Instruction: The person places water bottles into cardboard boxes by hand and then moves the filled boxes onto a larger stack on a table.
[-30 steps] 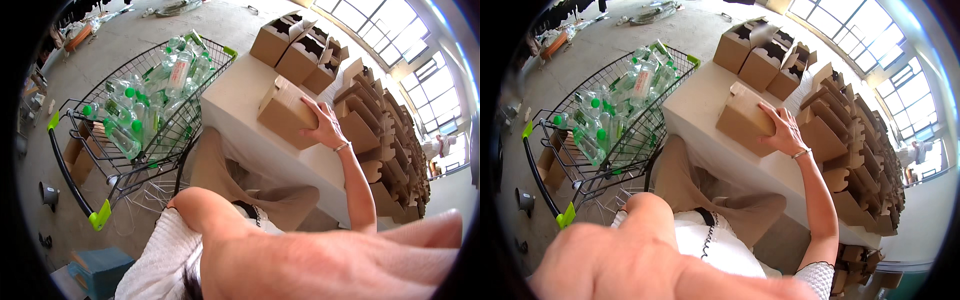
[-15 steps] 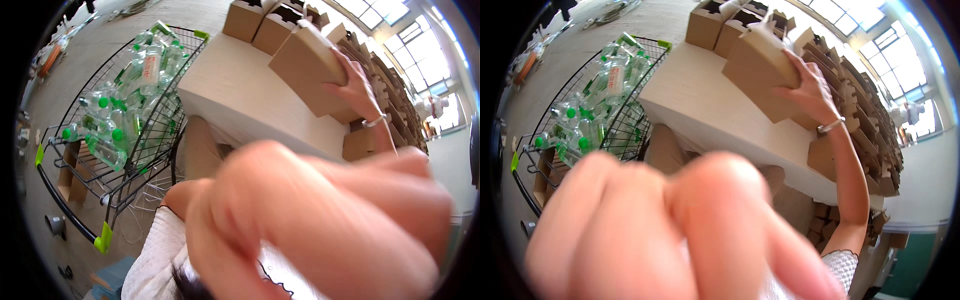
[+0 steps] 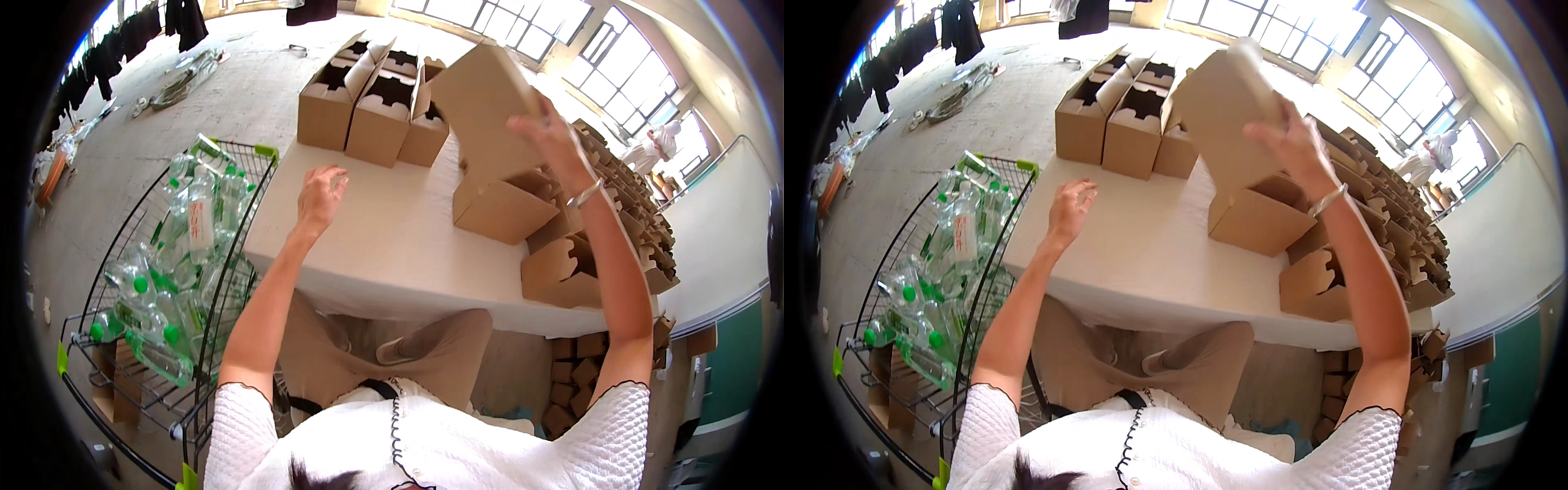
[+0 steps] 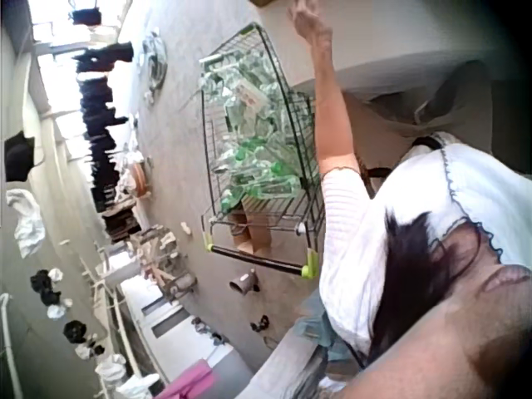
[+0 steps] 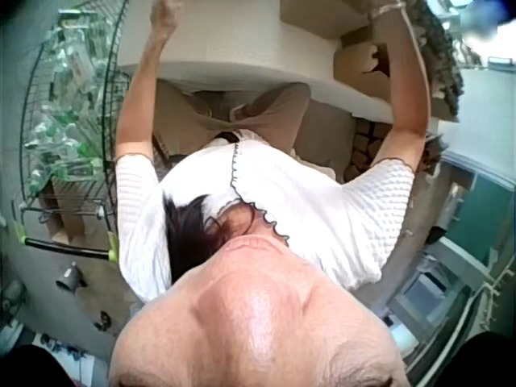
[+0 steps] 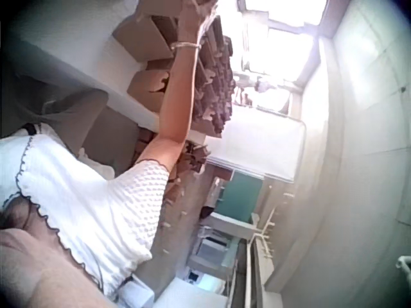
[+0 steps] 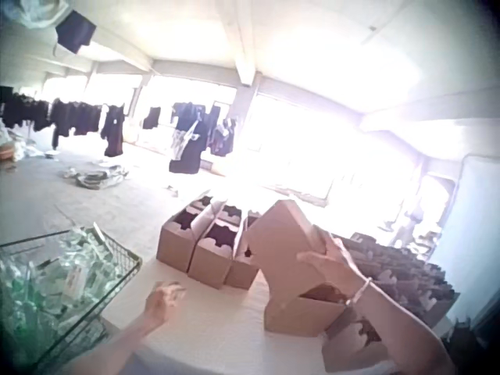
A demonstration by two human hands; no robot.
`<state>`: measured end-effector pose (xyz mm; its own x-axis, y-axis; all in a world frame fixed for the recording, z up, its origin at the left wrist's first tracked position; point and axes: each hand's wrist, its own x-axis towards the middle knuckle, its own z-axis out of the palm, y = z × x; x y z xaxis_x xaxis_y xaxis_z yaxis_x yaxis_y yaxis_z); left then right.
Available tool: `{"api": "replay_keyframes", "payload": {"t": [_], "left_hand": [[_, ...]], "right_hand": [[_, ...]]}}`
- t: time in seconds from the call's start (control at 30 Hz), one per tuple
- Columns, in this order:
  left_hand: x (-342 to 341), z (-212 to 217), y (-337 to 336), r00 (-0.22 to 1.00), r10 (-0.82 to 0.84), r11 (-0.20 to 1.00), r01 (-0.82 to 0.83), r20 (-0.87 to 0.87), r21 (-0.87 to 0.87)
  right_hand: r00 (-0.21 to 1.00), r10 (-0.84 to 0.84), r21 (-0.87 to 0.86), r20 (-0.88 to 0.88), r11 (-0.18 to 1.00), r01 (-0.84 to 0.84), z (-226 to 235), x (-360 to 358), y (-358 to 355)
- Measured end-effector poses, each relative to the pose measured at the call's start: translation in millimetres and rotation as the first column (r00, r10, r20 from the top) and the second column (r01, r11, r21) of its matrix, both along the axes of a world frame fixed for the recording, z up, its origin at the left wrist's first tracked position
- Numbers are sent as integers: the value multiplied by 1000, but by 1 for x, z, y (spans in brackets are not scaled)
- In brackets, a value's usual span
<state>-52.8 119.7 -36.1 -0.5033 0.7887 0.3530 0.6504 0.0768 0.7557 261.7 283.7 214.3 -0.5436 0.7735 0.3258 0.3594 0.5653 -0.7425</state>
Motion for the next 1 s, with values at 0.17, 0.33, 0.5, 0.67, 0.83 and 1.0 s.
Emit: {"api": "replay_keyframes", "payload": {"t": [0.17,0.33,0.5,0.67,0.83,1.0], "left_hand": [[-46,-49,56,873,-143,950,-11,-466,-312],[-35,-76,68,823,-108,967,-43,-558,-250],[-26,-57,65,854,-145,956,-10,-501,-293],[-30,-45,56,862,-131,948,-36,-490,-317],[-28,-40,60,866,-141,942,-31,-481,-333],[-27,-34,66,865,-158,940,-16,-476,-342]], "right_hand": [[959,-271,180,-82,943,282,81,-40,110],[818,-568,122,-90,809,575,77,-67,273],[758,-583,-56,-294,802,595,12,-91,380],[764,-534,-370,-361,834,409,-38,-121,427],[779,-534,-616,-330,747,251,-72,-112,463],[750,-652,-136,108,738,661,-71,-113,495]]}}
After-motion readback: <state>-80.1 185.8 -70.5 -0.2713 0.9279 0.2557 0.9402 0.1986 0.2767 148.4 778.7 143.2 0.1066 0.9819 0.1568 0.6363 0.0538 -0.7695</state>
